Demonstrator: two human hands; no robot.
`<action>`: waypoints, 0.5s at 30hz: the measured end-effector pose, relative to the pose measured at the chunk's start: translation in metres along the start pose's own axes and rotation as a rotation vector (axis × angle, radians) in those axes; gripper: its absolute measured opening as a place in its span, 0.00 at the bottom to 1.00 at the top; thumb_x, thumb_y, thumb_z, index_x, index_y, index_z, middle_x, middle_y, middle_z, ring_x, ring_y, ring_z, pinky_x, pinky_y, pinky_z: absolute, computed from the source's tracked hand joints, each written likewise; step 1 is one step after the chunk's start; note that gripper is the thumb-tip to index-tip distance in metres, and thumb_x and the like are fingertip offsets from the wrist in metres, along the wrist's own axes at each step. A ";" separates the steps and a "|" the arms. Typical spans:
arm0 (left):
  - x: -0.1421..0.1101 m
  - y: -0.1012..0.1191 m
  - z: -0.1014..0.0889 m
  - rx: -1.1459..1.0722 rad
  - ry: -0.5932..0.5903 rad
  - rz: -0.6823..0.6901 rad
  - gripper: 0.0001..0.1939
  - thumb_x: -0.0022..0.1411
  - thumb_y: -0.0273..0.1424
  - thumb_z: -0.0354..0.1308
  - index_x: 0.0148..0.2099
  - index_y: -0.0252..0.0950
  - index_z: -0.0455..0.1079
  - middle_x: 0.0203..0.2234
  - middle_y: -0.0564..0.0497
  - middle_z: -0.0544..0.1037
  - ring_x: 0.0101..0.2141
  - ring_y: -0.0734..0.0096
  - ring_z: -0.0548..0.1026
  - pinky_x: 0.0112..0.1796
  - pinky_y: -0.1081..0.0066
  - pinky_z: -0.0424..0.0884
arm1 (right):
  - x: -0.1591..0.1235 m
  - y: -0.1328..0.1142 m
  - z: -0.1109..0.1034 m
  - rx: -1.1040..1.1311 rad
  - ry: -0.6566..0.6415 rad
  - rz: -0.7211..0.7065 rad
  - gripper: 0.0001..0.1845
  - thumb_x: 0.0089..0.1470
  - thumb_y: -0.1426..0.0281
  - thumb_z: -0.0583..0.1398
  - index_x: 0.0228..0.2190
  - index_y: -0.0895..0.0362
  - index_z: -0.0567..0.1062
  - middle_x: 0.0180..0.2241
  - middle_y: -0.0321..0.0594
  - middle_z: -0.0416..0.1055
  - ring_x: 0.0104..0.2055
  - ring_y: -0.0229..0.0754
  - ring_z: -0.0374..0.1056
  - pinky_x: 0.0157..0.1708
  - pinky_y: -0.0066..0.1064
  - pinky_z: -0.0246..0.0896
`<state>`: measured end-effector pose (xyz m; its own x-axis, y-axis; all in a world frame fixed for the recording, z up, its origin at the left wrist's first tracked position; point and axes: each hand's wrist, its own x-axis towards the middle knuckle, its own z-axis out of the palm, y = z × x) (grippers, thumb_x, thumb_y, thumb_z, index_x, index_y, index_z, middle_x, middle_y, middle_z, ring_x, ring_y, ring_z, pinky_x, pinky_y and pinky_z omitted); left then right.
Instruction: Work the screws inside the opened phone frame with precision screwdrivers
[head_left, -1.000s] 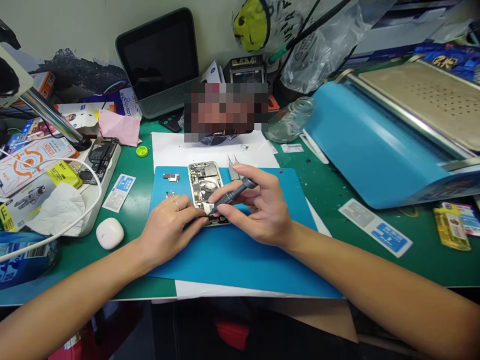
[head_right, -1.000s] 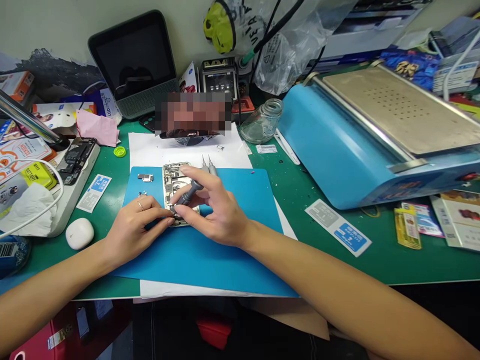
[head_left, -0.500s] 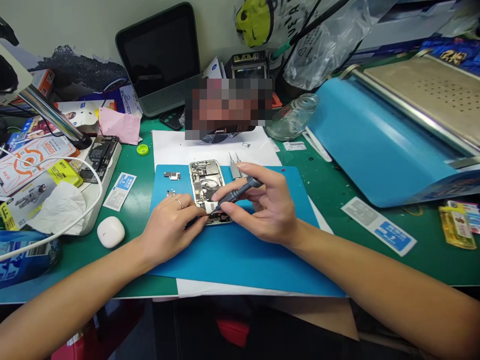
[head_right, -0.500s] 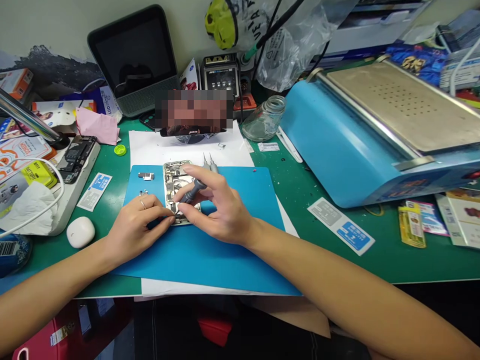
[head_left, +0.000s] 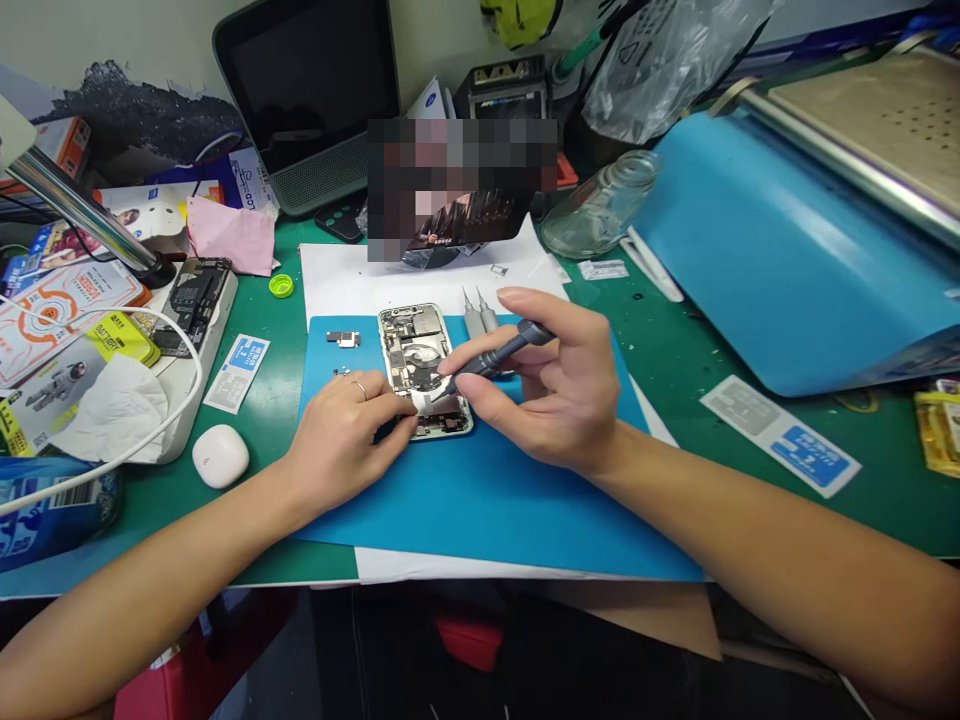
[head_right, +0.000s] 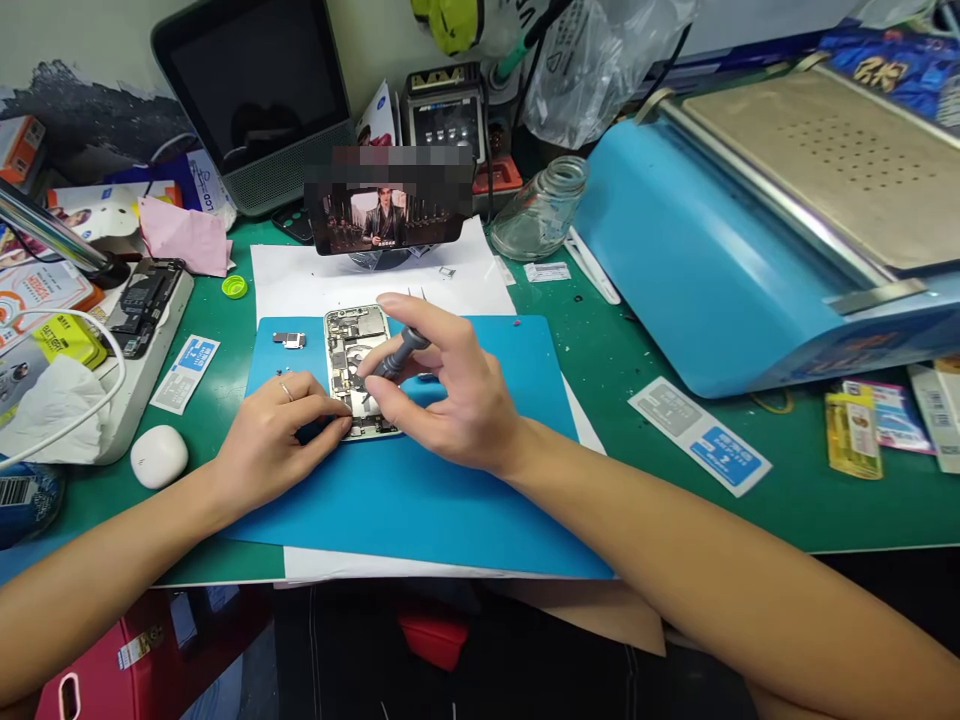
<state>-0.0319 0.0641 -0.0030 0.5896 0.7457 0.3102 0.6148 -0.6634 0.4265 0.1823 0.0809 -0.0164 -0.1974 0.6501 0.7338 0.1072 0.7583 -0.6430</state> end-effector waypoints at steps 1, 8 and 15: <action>0.000 0.000 0.000 -0.002 -0.007 0.008 0.08 0.70 0.30 0.56 0.40 0.35 0.77 0.30 0.50 0.73 0.32 0.69 0.71 0.36 0.68 0.65 | 0.000 0.000 0.000 -0.003 0.002 0.003 0.38 0.57 0.78 0.63 0.63 0.41 0.59 0.48 0.38 0.73 0.36 0.39 0.78 0.29 0.30 0.79; 0.001 0.000 -0.002 -0.012 -0.038 0.040 0.08 0.70 0.30 0.56 0.43 0.36 0.77 0.31 0.50 0.74 0.33 0.69 0.72 0.37 0.68 0.64 | -0.001 0.001 0.000 0.014 0.011 0.013 0.38 0.57 0.79 0.63 0.63 0.40 0.60 0.54 0.41 0.69 0.38 0.39 0.78 0.31 0.30 0.79; 0.002 -0.002 -0.008 -0.051 0.063 -0.076 0.08 0.69 0.29 0.54 0.42 0.36 0.75 0.31 0.51 0.73 0.33 0.68 0.71 0.36 0.68 0.64 | -0.001 0.000 -0.001 -0.068 -0.112 -0.029 0.37 0.59 0.78 0.62 0.64 0.45 0.57 0.51 0.42 0.73 0.38 0.38 0.78 0.32 0.28 0.79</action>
<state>-0.0362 0.0679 0.0038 0.5075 0.7970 0.3274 0.6278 -0.6023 0.4931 0.1839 0.0803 -0.0174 -0.3088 0.6211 0.7203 0.1650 0.7808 -0.6026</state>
